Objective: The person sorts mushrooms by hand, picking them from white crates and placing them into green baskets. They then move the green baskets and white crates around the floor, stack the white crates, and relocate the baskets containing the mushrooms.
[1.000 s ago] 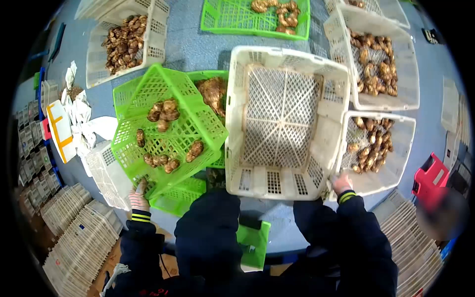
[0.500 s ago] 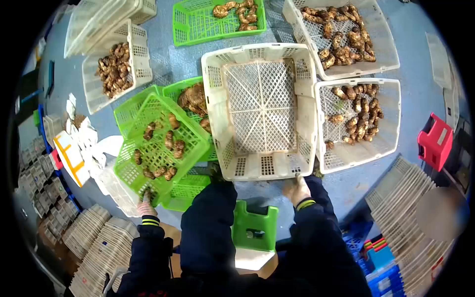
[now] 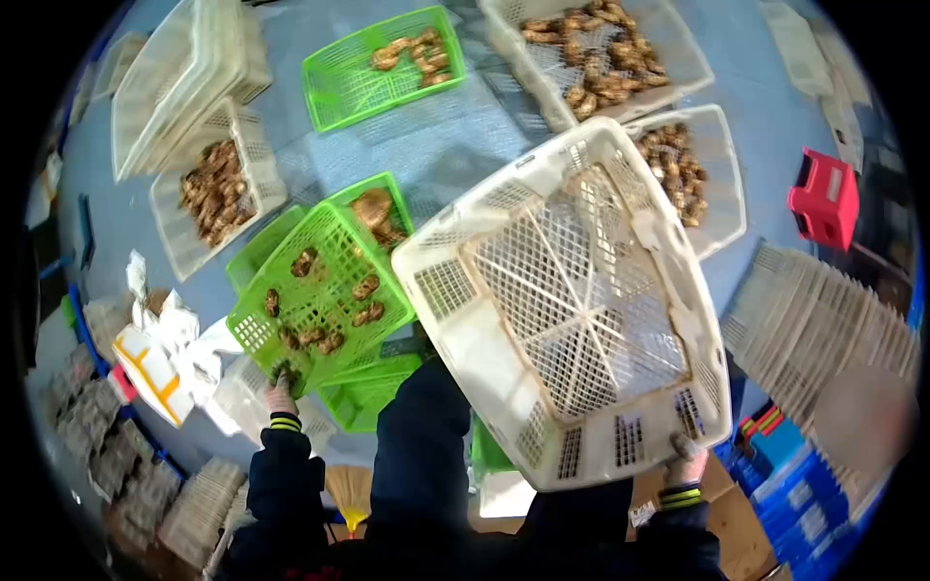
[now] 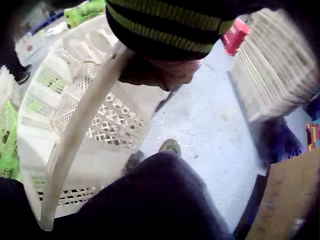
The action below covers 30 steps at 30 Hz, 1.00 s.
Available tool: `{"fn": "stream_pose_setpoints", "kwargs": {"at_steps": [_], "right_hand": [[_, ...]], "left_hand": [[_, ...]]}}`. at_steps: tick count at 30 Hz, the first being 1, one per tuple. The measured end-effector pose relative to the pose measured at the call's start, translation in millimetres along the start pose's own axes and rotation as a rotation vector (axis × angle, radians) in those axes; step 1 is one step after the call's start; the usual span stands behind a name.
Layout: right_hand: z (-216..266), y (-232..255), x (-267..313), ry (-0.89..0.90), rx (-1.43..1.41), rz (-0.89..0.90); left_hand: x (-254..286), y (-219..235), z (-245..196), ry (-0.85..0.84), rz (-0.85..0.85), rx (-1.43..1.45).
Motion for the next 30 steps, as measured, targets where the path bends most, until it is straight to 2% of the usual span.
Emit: {"fn": "stream_pose_setpoints", "kwargs": {"at_steps": [1, 2, 3, 4, 5, 6, 7, 8, 9, 10, 11, 12, 13, 14, 15, 16, 17, 18, 19, 20, 22, 23, 24, 25, 26, 27, 29, 30], "right_hand": [[5.5, 24.8, 16.4, 0.039, -0.059, 0.005], [-20.9, 89.8, 19.0, 0.048, 0.197, -0.039], [-16.8, 75.5, 43.5, 0.03, -0.043, -0.186], [-8.5, 53.5, 55.6, 0.007, -0.291, -0.315], [-32.8, 84.7, 52.7, -0.037, -0.379, -0.396], [-68.9, 134.5, 38.5, 0.066, -0.579, -0.206], [-67.4, 137.6, 44.4, 0.035, -0.641, -0.245], [-64.8, 134.9, 53.7, -0.005, -0.7, -0.284], [-41.2, 101.1, 68.8, -0.045, -0.652, -0.35], [-63.8, 122.0, 61.5, -0.082, -0.672, -0.37], [-58.7, 113.9, 62.6, -0.118, -0.693, -0.389], [-55.8, 106.7, 68.8, -0.138, -0.662, -0.416], [-96.0, 141.2, 55.6, -0.158, -0.748, -0.29], [-132.6, 174.2, 45.6, -0.165, -0.835, -0.164], [-80.4, 121.1, 67.0, -0.09, -0.79, -0.321], [-10.5, 71.4, 97.8, -0.108, -0.832, -0.33], [-29.5, 87.4, 93.4, -0.072, -0.915, -0.327], [-63.9, 111.5, 84.4, 0.065, -0.92, -0.293], [-17.1, 95.4, 111.3, -0.008, -0.867, -0.41], [-17.7, 105.9, 121.3, 0.07, -0.988, -0.4], [21.4, 114.7, 153.6, 0.289, -1.088, -0.345], [44.8, 82.5, 184.2, 0.351, -1.107, -0.429], [70.5, 79.5, 204.4, 0.398, -1.118, -0.514], [83.2, 112.2, 214.0, 0.531, -1.134, -0.442], [136.2, 124.8, 244.9, 0.633, -1.096, -0.518], [116.5, 171.8, 226.0, 0.644, -1.186, -0.576], [167.4, 233.5, 237.9, 0.909, -1.155, -0.602], [176.4, 296.5, 241.4, 0.974, -1.109, -0.642]], "left_hand": [[-9.3, 9.7, -15.6, 0.342, 0.045, 0.407], [-20.9, 9.5, -17.7, 0.457, 0.081, 0.339], [-39.6, 10.0, -16.1, 0.566, 0.133, 0.267], [-57.9, 2.7, -4.8, 0.363, 0.072, 0.007], [-71.4, -12.2, 13.2, -0.107, -0.105, -0.576], [-80.2, -31.6, 36.0, -0.447, -0.37, -1.265], [-88.0, -45.2, 50.2, -0.511, -0.569, -1.58], [-86.1, -55.2, 61.7, -0.547, -0.679, -1.759], [-83.5, -65.3, 72.3, -0.579, -0.803, -1.919], [-77.4, -76.9, 85.3, -0.615, -0.879, -2.004], [-66.4, -84.8, 99.1, -0.689, -0.855, -2.069], [-55.9, -97.2, 110.8, -0.772, -0.823, -2.134], [-29.6, -131.9, 148.0, -0.829, -0.735, -2.233], [-4.3, -169.5, 188.6, -0.714, -0.687, -2.164], [-8.6, -160.1, 191.2, -0.745, -0.395, -2.192], [-4.3, -151.6, 197.4, -0.762, -0.086, -2.201], [-1.0, -146.2, 204.3, -0.592, 0.031, -2.187], [4.8, -153.5, 223.9, -0.424, 0.158, -2.173], [11.0, -164.1, 247.3, -0.258, 0.279, -2.159], [19.0, -181.0, 273.9, -0.087, 0.386, -2.149], [99.1, -267.5, 363.2, 0.108, 0.462, -2.388], [94.4, -278.4, 353.7, 0.073, 0.509, -2.221], [96.5, -288.0, 359.4, 0.058, 0.533, -2.055], [105.6, -304.9, 377.2, 0.054, 0.624, -2.085], [120.6, -332.2, 397.4, 0.144, 0.651, -2.207], [127.2, -346.2, 412.4, 0.107, 0.703, -2.229], [117.6, -366.4, 426.2, 0.04, 0.775, -2.283], [126.9, -370.9, 429.7, 0.001, 0.799, -2.307]]}}
Point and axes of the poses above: each hand's wrist, its own x-axis away from the middle knuckle, its own y-axis out of the back of the hand, z = x × y, the point moved 2 cm from there along -x, towards the middle knuckle, and after that the axes turned 1 degree about -y, right-handed, at the moved point
